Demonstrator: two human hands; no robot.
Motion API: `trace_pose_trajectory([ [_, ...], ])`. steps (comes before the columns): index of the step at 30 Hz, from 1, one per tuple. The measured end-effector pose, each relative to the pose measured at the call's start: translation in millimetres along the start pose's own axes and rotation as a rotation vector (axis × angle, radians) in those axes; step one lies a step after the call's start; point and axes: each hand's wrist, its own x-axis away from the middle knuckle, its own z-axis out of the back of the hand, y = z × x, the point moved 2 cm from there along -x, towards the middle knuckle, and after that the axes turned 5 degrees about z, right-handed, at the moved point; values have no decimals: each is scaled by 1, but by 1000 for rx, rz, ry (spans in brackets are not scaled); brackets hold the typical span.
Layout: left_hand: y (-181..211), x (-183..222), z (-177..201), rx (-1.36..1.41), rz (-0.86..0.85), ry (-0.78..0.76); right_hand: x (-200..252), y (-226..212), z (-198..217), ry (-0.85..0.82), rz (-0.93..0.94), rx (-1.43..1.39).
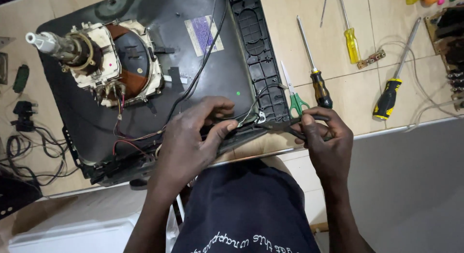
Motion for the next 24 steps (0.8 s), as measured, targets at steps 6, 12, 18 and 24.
trace_pose_trajectory([
  [6, -5, 5, -1, -18, -11, 6, 6, -1, -1, 80, 11, 80],
  [12, -10, 11, 4, -19, 23, 13, 7, -9, -2, 127, -65, 176],
  [18, -19, 14, 2, -43, 3, 15, -9, -1, -2, 114, -225, 132],
  [24, -41, 11, -10, -84, -17, 19, -31, -5, 9, -279, -200, 301],
])
